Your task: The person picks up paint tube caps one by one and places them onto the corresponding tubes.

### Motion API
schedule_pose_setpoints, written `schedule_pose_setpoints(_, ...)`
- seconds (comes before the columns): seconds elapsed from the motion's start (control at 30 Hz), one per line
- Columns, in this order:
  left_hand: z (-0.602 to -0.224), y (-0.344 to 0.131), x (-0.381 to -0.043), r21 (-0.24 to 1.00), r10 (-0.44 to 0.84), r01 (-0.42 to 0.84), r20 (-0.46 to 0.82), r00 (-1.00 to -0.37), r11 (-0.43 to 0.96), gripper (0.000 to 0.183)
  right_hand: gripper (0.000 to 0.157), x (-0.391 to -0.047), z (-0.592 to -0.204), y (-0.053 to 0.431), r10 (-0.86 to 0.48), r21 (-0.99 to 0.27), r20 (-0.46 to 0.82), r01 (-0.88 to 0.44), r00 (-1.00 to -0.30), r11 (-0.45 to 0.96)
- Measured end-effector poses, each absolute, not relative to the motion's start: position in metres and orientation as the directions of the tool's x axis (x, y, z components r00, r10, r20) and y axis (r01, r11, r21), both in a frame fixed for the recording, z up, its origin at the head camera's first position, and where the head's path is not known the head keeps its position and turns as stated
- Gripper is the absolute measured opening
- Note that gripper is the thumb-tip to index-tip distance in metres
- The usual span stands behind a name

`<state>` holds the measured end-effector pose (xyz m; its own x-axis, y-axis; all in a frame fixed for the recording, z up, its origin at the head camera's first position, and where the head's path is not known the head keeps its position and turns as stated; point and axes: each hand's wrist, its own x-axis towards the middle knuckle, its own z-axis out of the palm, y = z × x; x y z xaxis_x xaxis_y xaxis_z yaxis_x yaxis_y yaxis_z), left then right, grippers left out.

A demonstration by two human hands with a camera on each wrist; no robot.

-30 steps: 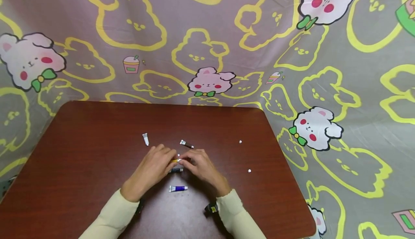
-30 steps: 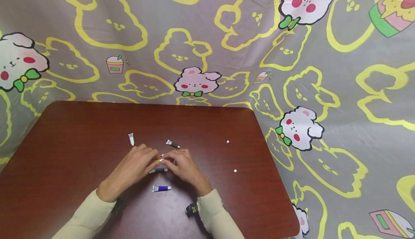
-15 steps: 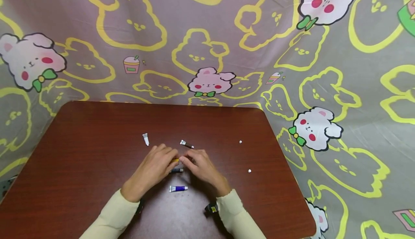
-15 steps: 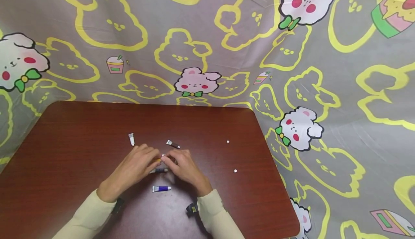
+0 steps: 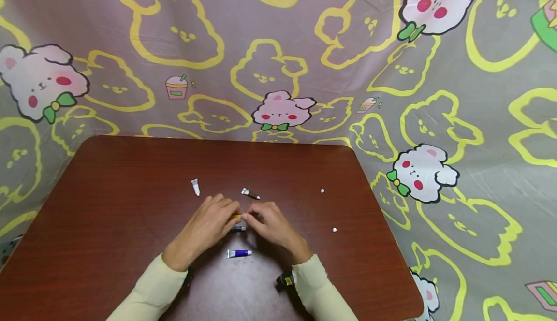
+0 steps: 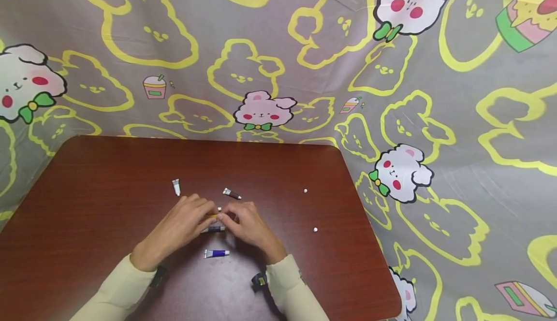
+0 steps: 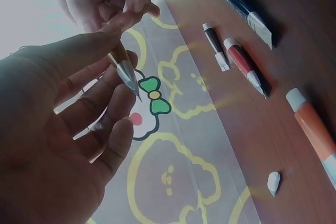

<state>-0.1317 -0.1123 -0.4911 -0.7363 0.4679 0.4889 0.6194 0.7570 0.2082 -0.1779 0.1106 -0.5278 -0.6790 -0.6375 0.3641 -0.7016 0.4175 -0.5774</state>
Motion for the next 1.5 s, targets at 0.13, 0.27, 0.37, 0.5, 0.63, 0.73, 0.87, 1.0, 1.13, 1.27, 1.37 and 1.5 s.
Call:
schedule_pose_setpoints(0.13, -0.4901, -0.1114, -0.1316, 0.215, 0.468, 0.623, 0.491, -0.735, 0.752, 0.021, 0.020, -0.1782, -0.5293, 0.1103, -0.635, -0.601, 0.355, -0.688, -0.686, 0.406)
schedule_pose_setpoints(0.27, -0.4900, -0.1119, -0.1317, 0.226, 0.465, 0.617, 0.480, -0.744, 0.753, 0.020, 0.009, -0.1780, -0.5291, 0.1110, -0.634, -0.658, 0.342, -0.659, -0.694, 0.365)
schedule_pose_setpoints(0.37, -0.4903, -0.1126, -0.1317, 0.232, 0.465, 0.616, 0.474, -0.747, 0.753, 0.021, 0.015, -0.1780, -0.5288, 0.1120, -0.640, -0.666, 0.361, -0.668, -0.678, 0.333)
schedule_pose_setpoints(0.5, -0.4901, -0.1124, -0.1316, 0.231, 0.473, 0.620, 0.469, -0.746, 0.750, 0.023, 0.011, -0.1767, -0.5275, 0.1131, -0.644, -0.657, 0.364, -0.676, -0.672, 0.334)
schedule_pose_setpoints(0.63, -0.4896, -0.1126, -0.1314, 0.226, 0.482, 0.628, 0.469, -0.740, 0.745, 0.023, 0.007, -0.1757, -0.5273, 0.1127, -0.642, -0.652, 0.347, -0.667, -0.684, 0.359)
schedule_pose_setpoints(0.73, -0.4891, -0.1127, -0.1316, 0.221, 0.486, 0.633, 0.472, -0.735, 0.742, 0.023, 0.006, -0.1751, -0.5279, 0.1119, -0.640, -0.636, 0.338, -0.669, -0.690, 0.385)
schedule_pose_setpoints(0.87, -0.4886, -0.1125, -0.1321, 0.212, 0.490, 0.636, 0.477, -0.730, 0.742, 0.022, 0.012, -0.1739, -0.5276, 0.1111, -0.633, -0.596, 0.335, -0.677, -0.698, 0.431)
schedule_pose_setpoints(1.0, -0.4879, -0.1126, -0.1323, 0.207, 0.492, 0.643, 0.488, -0.721, 0.737, 0.022, 0.024, -0.1728, -0.5271, 0.1102, -0.627, -0.576, 0.319, -0.671, -0.710, 0.467)
schedule_pose_setpoints(1.13, -0.4870, -0.1121, -0.1326, 0.207, 0.495, 0.649, 0.494, -0.715, 0.732, 0.021, 0.031, -0.1722, -0.5264, 0.1100, -0.627, -0.585, 0.310, -0.663, -0.715, 0.467)
schedule_pose_setpoints(1.27, -0.4870, -0.1119, -0.1329, 0.209, 0.497, 0.650, 0.491, -0.716, 0.731, 0.020, 0.029, -0.1719, -0.5258, 0.1101, -0.621, -0.600, 0.324, -0.662, -0.714, 0.448)
schedule_pose_setpoints(1.37, -0.4872, -0.1120, -0.1329, 0.209, 0.498, 0.650, 0.487, -0.717, 0.731, 0.020, 0.020, -0.1716, -0.5256, 0.1104, -0.618, -0.619, 0.325, -0.655, -0.716, 0.433)
schedule_pose_setpoints(1.5, -0.4878, -0.1117, -0.1328, 0.209, 0.500, 0.650, 0.486, -0.717, 0.731, 0.021, 0.011, -0.1712, -0.5255, 0.1112, -0.625, -0.640, 0.311, -0.644, -0.716, 0.419)
